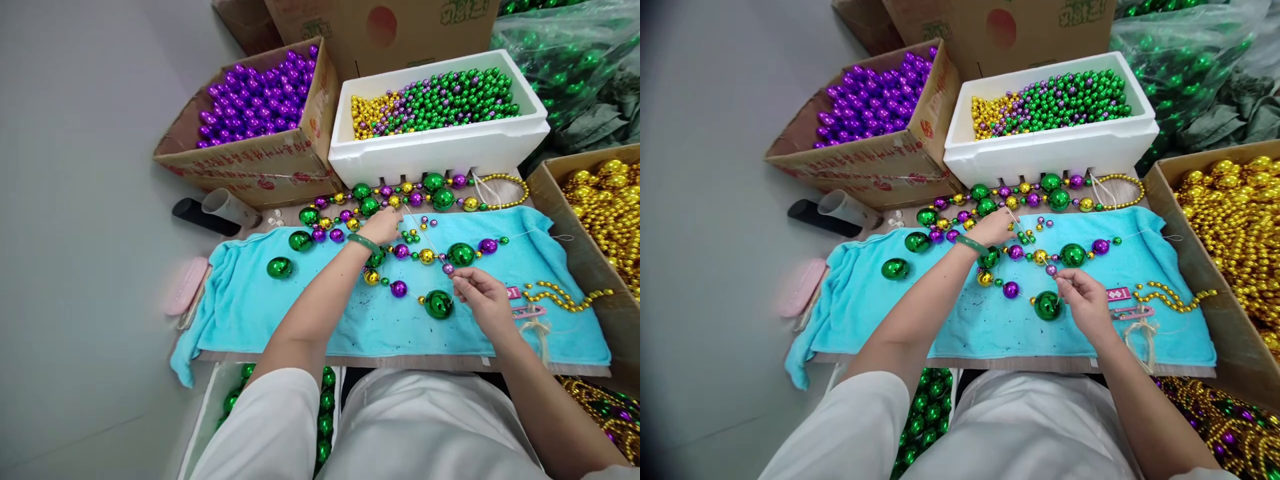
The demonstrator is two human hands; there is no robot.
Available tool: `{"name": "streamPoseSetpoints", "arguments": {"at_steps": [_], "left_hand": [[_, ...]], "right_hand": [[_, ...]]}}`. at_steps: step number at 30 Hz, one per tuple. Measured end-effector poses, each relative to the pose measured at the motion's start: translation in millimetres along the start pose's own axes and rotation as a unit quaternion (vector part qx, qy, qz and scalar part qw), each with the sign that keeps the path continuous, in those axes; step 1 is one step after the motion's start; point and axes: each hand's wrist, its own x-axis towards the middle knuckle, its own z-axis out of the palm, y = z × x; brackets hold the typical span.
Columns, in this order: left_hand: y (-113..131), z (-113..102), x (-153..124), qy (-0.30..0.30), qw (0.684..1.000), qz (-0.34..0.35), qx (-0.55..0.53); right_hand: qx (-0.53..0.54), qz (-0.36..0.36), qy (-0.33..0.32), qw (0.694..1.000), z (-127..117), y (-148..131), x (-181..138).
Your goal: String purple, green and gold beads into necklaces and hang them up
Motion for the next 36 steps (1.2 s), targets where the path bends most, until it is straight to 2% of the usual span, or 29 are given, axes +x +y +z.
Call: {"name": "streamPoseSetpoints", "arguments": {"at_steps": [2,4,6,7,9,11,13,16,23,25,31,36], "left_hand": [[-1.1,-2.0,5.0,0.006,1.000,-0.015,-0.003],[-2.5,-4.9,3.5,0.048,0.998,-0.024,-0.035],[-2.4,-7.7,-3.7,0.111,0.974,-0.050,-0.189],[-1.3,-8.7,-9.0,0.135,0.940,-0.062,-0.306],[3.4,-9.6,-21.9,0.159,0.833,-0.074,-0.525],[11.2,-9.1,-36.3,0.168,0.752,-0.066,-0.634],[20.4,-8.0,-50.3,0.184,0.707,-0.058,-0.681],[32.0,-7.1,-68.8,0.173,0.665,-0.052,-0.725],[36.5,-5.4,-93.9,0.147,0.605,-0.054,-0.780],[35.7,-3.8,-96.2,0.147,0.600,-0.054,-0.785],[36.2,-1.3,-98.9,0.178,0.643,-0.023,-0.745],[38.4,-3.1,-100.6,0.183,0.662,0.000,-0.727]], "right_hand": [[-0.003,-0.001,0.007,1.000,-1.0,-2.0,-0.2],[-0.002,0.005,0.010,1.000,-2.3,-3.1,-1.0],[0.004,0.015,0.009,1.000,-3.4,-2.5,-2.2],[0.007,0.018,0.008,1.000,-4.0,-1.6,-2.9],[0.011,0.022,0.005,1.000,-4.9,1.0,-4.1],[0.009,0.024,0.001,1.000,-5.5,3.7,-5.1],[0.001,0.025,-0.003,1.000,-5.6,5.5,-5.7],[-0.004,0.026,-0.008,1.000,-4.5,5.3,-6.6],[0.000,0.013,-0.035,0.999,0.4,3.9,-12.3],[-0.008,0.007,-0.045,0.999,0.9,4.4,-14.2],[-0.022,-0.003,-0.060,0.998,0.9,2.7,-17.9],[-0.024,0.001,-0.055,0.998,0.1,-1.6,-19.1]]}}
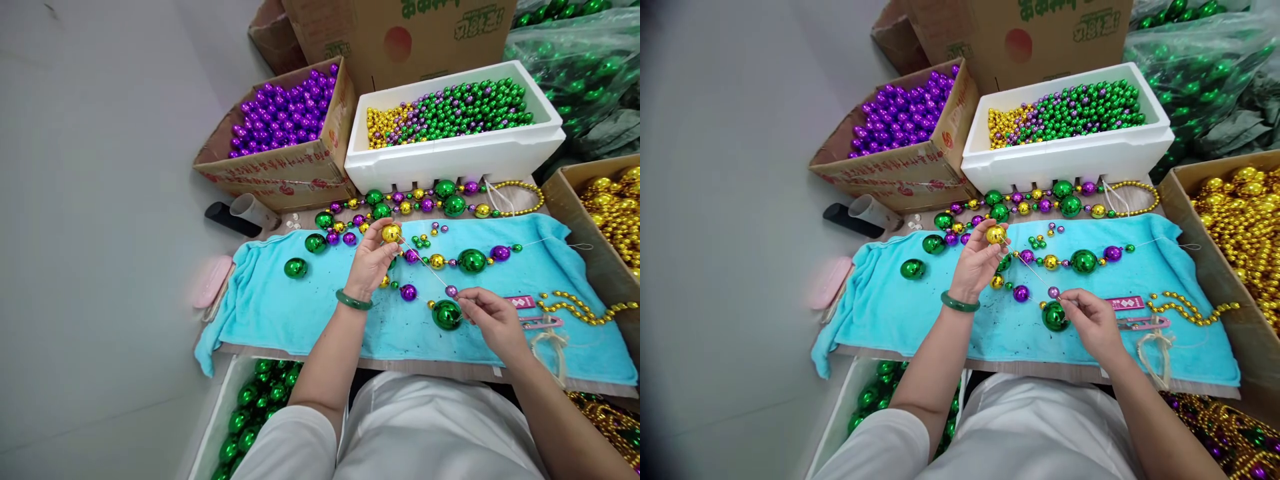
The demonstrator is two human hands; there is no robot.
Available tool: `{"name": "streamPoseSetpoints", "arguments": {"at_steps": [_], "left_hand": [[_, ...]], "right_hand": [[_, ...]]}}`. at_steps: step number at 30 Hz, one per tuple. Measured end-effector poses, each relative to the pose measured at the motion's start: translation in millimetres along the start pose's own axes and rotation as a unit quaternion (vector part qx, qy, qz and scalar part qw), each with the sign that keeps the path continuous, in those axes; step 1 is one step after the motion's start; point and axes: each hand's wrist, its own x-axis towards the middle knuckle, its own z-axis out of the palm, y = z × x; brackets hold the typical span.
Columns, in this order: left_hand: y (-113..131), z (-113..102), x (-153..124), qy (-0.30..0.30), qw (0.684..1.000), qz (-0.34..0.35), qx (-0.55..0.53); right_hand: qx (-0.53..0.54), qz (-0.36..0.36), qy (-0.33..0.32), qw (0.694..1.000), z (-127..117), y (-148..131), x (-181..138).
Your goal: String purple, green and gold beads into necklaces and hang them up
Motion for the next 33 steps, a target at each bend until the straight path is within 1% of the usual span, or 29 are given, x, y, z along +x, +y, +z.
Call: {"name": "streamPoseSetpoints", "arguments": {"at_steps": [7,10,12,14,17,20,24,29,33], "left_hand": [[1.3,-2.4,-0.7,-0.002,0.999,0.021,0.040],[0.8,-3.7,-2.0,0.010,0.997,0.041,0.062],[0.6,-2.2,-4.0,0.018,0.995,0.053,0.084],[0.7,1.5,-6.7,0.008,0.994,0.047,0.093],[1.6,8.8,-11.2,-0.011,0.997,0.026,0.070],[2.8,13.9,-14.2,-0.008,0.998,0.020,0.056],[4.0,15.3,-15.4,-0.002,0.998,0.024,0.055],[2.1,14.7,-14.8,-0.017,1.000,-0.013,-0.010],[-1.1,17.3,-15.2,0.012,1.000,0.015,-0.019]], "right_hand": [[-0.011,0.017,0.007,1.000,-1.5,-4.2,-1.1],[-0.018,0.025,0.006,0.999,-2.9,-4.2,-1.3],[-0.026,0.031,0.000,0.999,-3.4,-3.7,-1.3],[-0.031,0.033,-0.007,0.999,-3.4,-2.6,-0.9],[-0.031,0.029,-0.009,0.999,-2.8,0.8,0.2],[-0.030,0.029,-0.008,0.999,-2.8,6.2,1.2],[-0.028,0.017,-0.006,0.999,-3.8,11.4,2.7],[-0.005,0.004,-0.014,1.000,-2.4,10.4,4.8],[-0.010,0.007,-0.002,1.000,-0.5,9.7,5.8]]}}
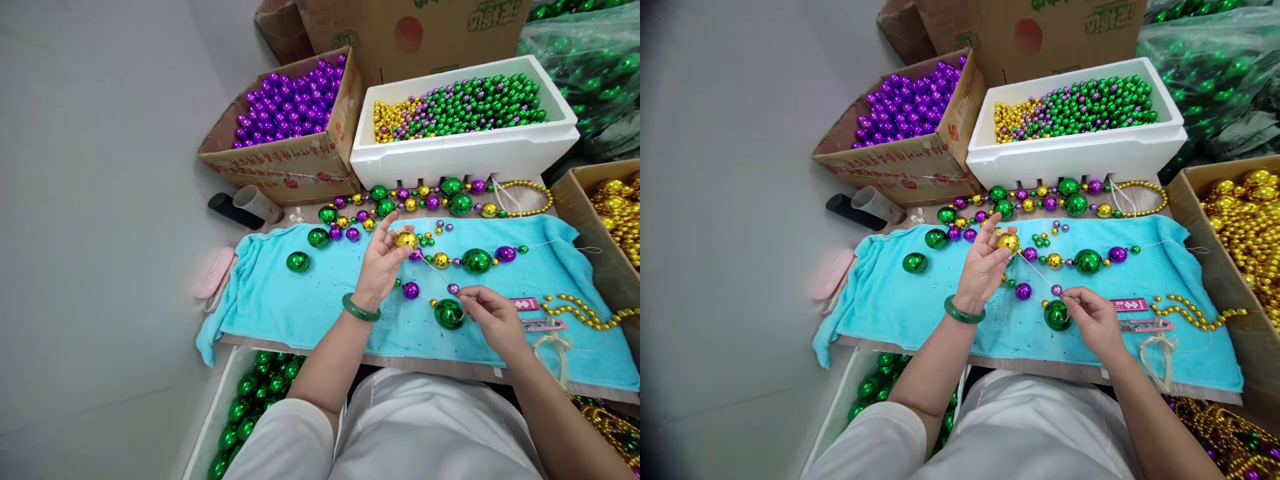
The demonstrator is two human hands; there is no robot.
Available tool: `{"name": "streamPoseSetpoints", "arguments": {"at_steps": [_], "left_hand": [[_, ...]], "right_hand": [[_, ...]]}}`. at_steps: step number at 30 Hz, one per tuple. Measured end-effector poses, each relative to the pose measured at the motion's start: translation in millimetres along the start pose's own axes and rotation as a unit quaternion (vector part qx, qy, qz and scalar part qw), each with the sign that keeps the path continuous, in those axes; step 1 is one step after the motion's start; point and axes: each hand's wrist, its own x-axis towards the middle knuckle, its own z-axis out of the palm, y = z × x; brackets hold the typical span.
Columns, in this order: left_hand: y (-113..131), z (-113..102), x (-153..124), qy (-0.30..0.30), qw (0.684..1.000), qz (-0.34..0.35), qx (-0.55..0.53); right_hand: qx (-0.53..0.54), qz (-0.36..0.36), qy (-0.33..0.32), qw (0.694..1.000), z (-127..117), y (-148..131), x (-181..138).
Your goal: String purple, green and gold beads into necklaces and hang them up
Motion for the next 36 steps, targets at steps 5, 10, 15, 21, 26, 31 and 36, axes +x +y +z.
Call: {"name": "streamPoseSetpoints", "arguments": {"at_steps": [5,10,15,21,26,31,36], "left_hand": [[-7.1,4.0,-4.7,-0.043,0.997,-0.059,-0.012],[-11.5,-1.3,-1.6,-0.186,0.954,-0.097,0.214],[-8.6,-9.3,43.1,-0.125,0.779,0.035,0.614],[-35.3,-6.9,97.7,-0.140,0.668,-0.010,0.731],[-48.2,-6.8,105.8,-0.136,0.686,-0.054,0.712],[-33.6,-6.9,98.8,-0.080,0.800,-0.058,0.592],[-10.5,-6.5,78.6,-0.039,0.984,-0.159,0.076]], "right_hand": [[0.006,-0.001,-0.012,1.000,2.1,-0.6,1.8],[0.020,-0.002,0.014,1.000,3.6,-0.6,5.4],[0.045,-0.015,0.063,0.997,-3.5,-4.1,9.1],[0.032,-0.016,0.074,0.997,-10.7,-6.5,5.9],[0.029,-0.006,0.080,0.996,-14.7,0.2,2.9],[0.025,0.001,0.068,0.997,-16.0,2.0,3.6],[0.025,0.008,0.065,0.998,-11.6,-4.0,4.5]]}}
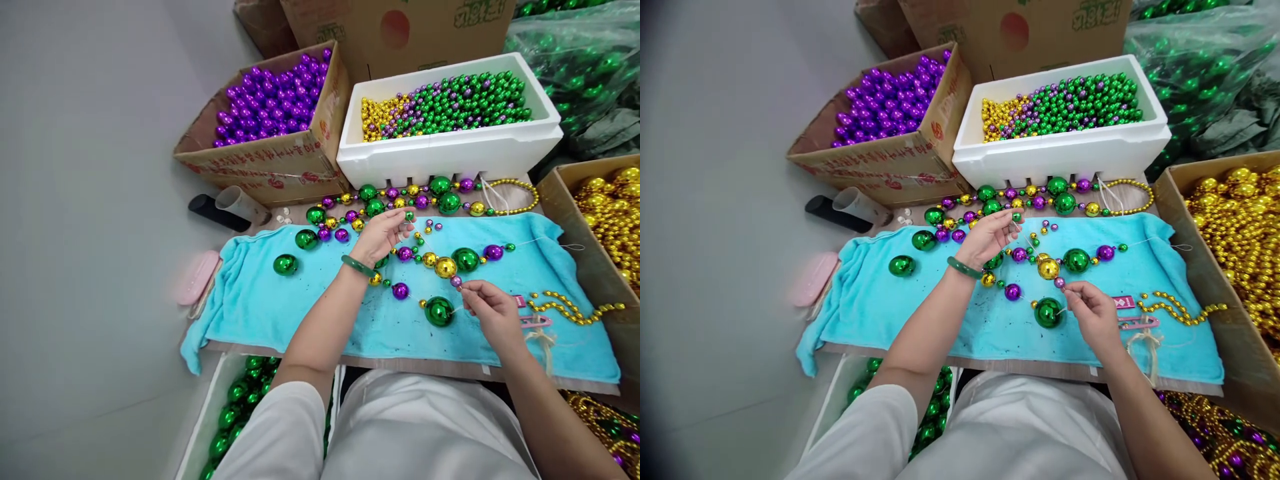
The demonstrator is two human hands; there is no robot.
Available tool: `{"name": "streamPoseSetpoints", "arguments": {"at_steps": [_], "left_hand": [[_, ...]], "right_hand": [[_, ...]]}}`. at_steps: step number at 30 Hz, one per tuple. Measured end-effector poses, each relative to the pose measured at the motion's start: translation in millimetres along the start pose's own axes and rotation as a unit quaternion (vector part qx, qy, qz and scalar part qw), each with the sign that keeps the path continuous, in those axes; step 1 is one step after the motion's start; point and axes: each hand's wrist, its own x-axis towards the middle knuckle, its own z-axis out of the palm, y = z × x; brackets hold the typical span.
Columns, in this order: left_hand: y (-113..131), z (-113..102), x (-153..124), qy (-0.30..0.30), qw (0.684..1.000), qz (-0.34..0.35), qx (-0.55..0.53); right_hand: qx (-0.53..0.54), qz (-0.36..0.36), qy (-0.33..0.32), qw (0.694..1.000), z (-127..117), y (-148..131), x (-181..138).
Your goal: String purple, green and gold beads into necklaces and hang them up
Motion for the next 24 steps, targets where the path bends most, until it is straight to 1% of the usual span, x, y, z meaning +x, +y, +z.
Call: {"name": "streamPoseSetpoints", "arguments": {"at_steps": [2,4,10,13,18,24], "left_hand": [[2.8,0.6,-8.0,-0.010,0.998,-0.005,-0.063],[3.6,1.4,-12.6,-0.009,0.997,-0.004,-0.076],[2.4,3.1,-16.0,-0.008,0.998,0.009,-0.070],[2.3,4.7,-17.4,0.001,0.998,0.010,-0.057],[1.5,7.0,-18.8,0.027,0.998,0.044,-0.039],[-2.1,5.1,-19.4,0.033,0.997,0.049,-0.048]], "right_hand": [[0.002,0.003,-0.001,1.000,3.0,-2.5,-0.1],[0.004,0.003,0.000,1.000,5.5,-4.0,-0.4],[0.002,0.003,0.010,1.000,5.0,-2.7,-1.1],[-0.002,0.004,0.009,1.000,3.1,-2.0,-1.3],[-0.012,0.002,0.011,1.000,1.7,-1.9,-2.4],[-0.016,0.007,0.006,1.000,1.0,1.7,-2.0]]}}
